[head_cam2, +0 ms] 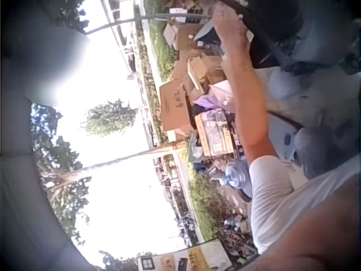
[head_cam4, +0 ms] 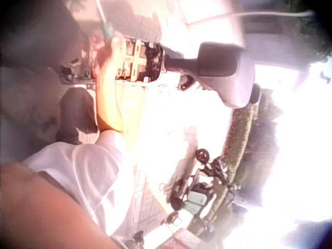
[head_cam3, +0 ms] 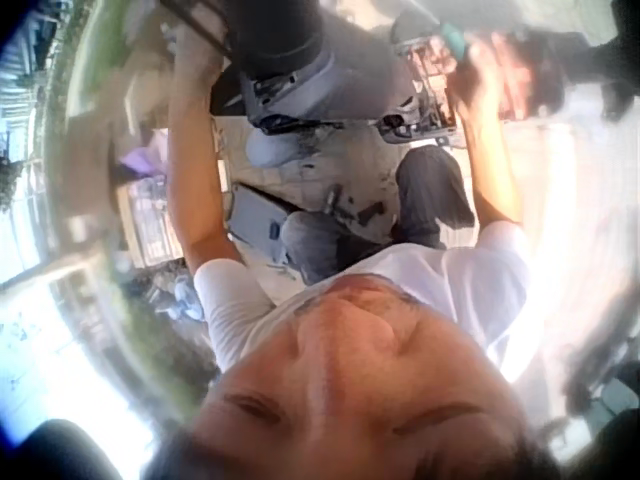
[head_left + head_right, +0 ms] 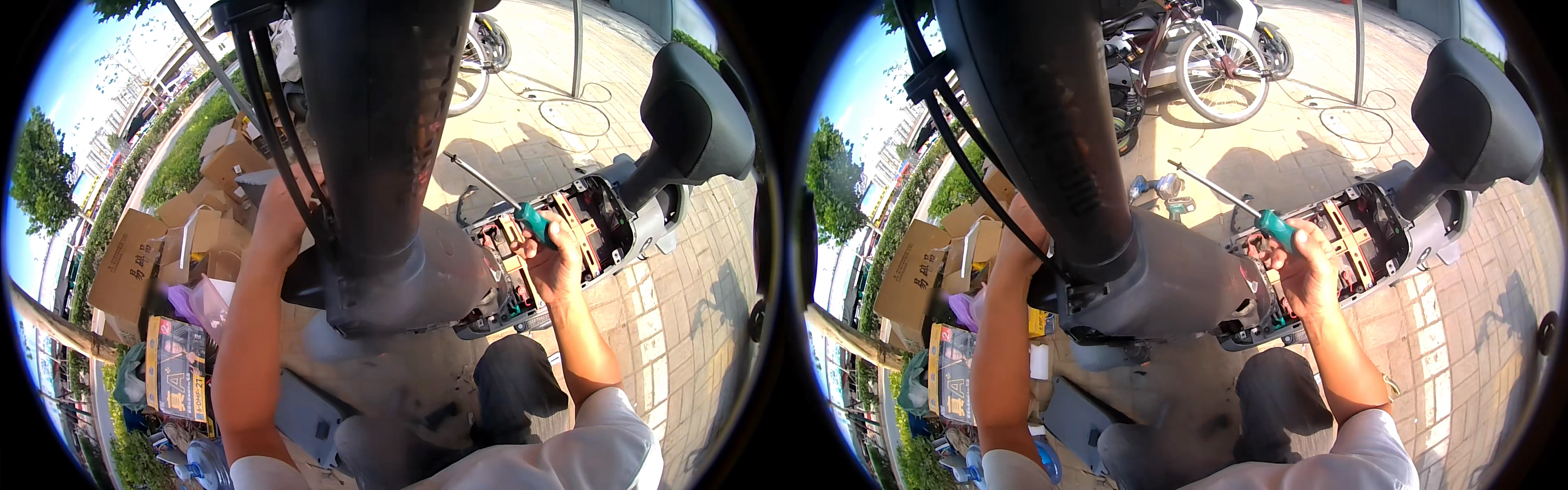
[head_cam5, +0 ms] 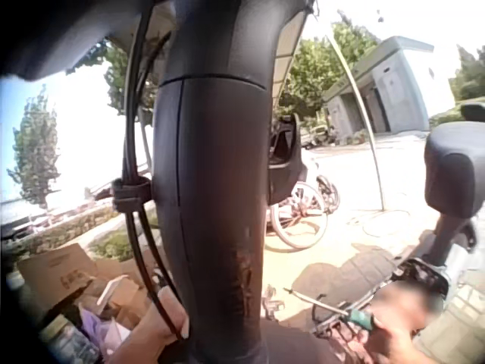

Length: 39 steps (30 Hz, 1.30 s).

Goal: The person is assembling the front bodywork of an electric scooter. They attach a black plastic cover to the steering column and use a screwdriver to secure it with screws. The person also handles a grey plastic panel, fitting it into place on the scooter's frame.

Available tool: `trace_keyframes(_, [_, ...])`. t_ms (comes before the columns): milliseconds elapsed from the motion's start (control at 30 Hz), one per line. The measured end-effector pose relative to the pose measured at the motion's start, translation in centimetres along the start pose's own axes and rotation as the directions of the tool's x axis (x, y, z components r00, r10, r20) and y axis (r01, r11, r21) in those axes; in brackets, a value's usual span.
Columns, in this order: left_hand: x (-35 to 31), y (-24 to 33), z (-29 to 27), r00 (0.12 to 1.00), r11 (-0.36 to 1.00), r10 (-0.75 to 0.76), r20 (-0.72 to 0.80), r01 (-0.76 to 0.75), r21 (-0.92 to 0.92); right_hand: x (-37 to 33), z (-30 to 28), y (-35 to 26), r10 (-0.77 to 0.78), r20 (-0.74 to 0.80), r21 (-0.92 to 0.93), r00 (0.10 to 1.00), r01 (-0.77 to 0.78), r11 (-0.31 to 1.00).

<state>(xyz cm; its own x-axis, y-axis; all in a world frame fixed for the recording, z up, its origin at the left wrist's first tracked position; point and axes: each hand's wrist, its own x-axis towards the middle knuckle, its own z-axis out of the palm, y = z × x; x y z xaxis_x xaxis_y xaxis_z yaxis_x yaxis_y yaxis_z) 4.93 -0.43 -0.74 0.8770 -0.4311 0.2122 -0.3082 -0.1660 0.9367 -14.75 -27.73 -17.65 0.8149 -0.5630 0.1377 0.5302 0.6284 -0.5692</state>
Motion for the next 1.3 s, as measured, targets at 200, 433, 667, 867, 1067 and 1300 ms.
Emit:
trace_keyframes(200, [-12.8,2.8,1.8,0.843,0.822,0.527,-0.106,-0.538,-0.189,-3.9,-2.1,-4.0,0.025,0.165,-0.188,0.986,0.007,0.982])
trace_keyframes(433, [-20.5,-0.9,4.0,0.859,0.844,0.418,0.294,-0.487,0.223,-7.7,-1.0,-4.8,0.201,0.375,-0.44,0.905,-0.018,0.898])
trace_keyframes(667, [-24.9,-8.5,4.6,0.949,0.99,0.077,0.306,-0.109,0.087,-10.4,-0.6,-2.9,0.281,0.29,-0.68,0.915,-0.009,0.733])
trace_keyframes(867, [-25.0,-19.6,5.5,0.72,0.885,-0.437,0.54,0.45,0.117,-10.2,-1.8,-4.7,0.271,0.172,-0.869,0.947,0.017,0.494])
trace_keyframes(1067, [-29.2,-36.5,14.8,0.38,0.701,-0.576,0.724,-0.226,0.676,-11.0,-4.1,-8.4,0.274,0.147,-0.889,0.95,0.006,0.457])
trace_keyframes(1300, [-25.5,-29.2,17.3,0.272,0.765,-0.579,0.769,-0.145,0.627,-7.7,-3.9,-11.9,0.002,0.245,-0.694,0.969,0.174,0.699])
